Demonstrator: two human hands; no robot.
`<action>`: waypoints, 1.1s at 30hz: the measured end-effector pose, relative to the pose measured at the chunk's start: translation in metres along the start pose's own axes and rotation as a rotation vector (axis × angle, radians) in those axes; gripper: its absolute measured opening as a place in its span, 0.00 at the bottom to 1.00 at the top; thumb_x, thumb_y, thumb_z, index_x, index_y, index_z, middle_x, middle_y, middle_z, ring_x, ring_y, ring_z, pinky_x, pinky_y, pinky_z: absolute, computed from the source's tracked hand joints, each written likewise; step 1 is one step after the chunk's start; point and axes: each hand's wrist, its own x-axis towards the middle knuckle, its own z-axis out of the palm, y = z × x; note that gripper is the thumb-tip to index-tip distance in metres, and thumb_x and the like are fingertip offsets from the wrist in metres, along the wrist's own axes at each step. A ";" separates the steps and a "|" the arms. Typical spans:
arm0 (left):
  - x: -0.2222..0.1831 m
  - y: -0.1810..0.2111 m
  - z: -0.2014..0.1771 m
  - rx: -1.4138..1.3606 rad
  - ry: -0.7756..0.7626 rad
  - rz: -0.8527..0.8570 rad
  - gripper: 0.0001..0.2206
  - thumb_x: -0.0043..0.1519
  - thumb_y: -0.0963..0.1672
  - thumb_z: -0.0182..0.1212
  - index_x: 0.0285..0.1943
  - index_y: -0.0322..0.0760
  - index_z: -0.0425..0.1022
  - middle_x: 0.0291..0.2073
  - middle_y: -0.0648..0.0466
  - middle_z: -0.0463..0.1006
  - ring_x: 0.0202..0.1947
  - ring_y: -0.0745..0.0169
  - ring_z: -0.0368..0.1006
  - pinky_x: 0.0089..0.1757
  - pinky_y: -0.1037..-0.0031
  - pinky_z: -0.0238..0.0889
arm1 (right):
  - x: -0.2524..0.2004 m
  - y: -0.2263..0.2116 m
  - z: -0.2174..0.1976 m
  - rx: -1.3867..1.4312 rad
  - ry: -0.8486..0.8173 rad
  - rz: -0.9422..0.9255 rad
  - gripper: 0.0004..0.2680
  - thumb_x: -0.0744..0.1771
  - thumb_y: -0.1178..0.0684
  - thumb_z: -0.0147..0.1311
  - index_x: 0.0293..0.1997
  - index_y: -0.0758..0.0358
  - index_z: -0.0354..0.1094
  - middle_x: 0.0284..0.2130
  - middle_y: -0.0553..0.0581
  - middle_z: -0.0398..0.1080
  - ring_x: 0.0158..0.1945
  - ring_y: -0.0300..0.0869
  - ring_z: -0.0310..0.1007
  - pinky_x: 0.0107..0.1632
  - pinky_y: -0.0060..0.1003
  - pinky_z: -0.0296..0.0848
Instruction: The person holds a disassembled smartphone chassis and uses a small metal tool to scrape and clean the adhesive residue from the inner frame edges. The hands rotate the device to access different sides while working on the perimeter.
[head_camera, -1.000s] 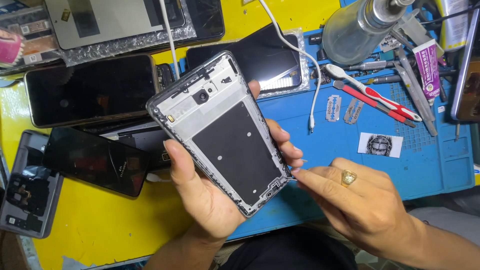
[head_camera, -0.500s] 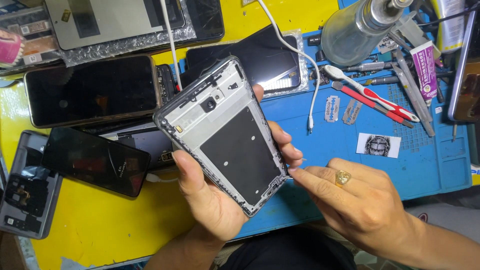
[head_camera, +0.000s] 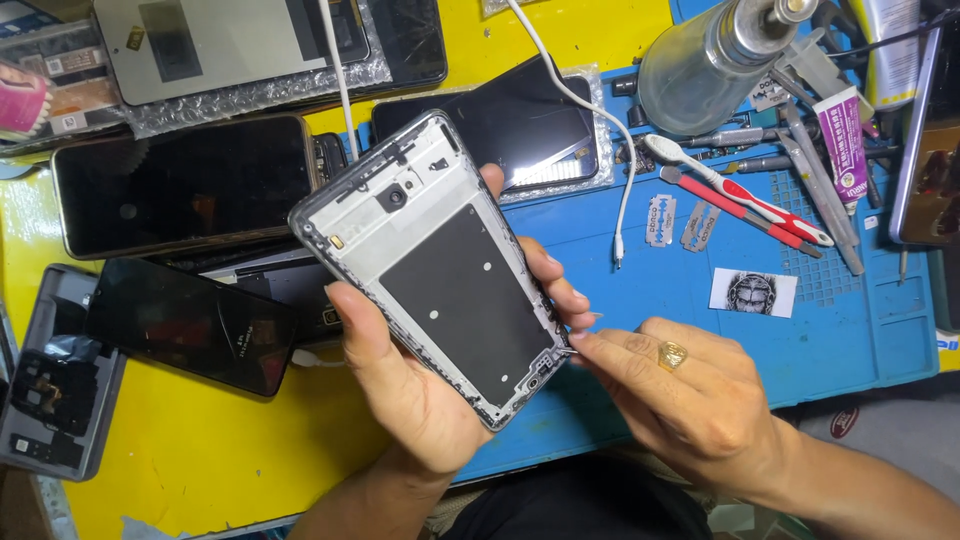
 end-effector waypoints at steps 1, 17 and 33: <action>0.000 0.001 0.000 0.000 0.000 0.001 0.46 0.60 0.63 0.44 0.81 0.30 0.51 0.46 0.36 0.75 0.45 0.43 0.76 0.50 0.55 0.71 | 0.000 0.000 0.000 0.001 0.000 -0.001 0.05 0.67 0.67 0.55 0.46 0.76 0.68 0.34 0.63 0.76 0.23 0.44 0.63 0.29 0.36 0.66; -0.001 0.003 -0.002 -0.084 -0.029 -0.028 0.46 0.60 0.64 0.43 0.82 0.33 0.49 0.48 0.34 0.75 0.47 0.41 0.77 0.50 0.53 0.72 | -0.003 0.001 0.004 0.044 -0.001 0.048 0.06 0.67 0.61 0.58 0.43 0.75 0.69 0.30 0.61 0.73 0.26 0.43 0.68 0.32 0.34 0.69; -0.004 -0.002 -0.005 -0.053 -0.076 -0.013 0.48 0.58 0.62 0.50 0.82 0.30 0.48 0.50 0.34 0.74 0.49 0.42 0.76 0.54 0.55 0.70 | -0.014 0.006 -0.004 0.415 -0.064 0.487 0.07 0.62 0.58 0.65 0.39 0.65 0.73 0.33 0.57 0.79 0.41 0.42 0.83 0.47 0.29 0.80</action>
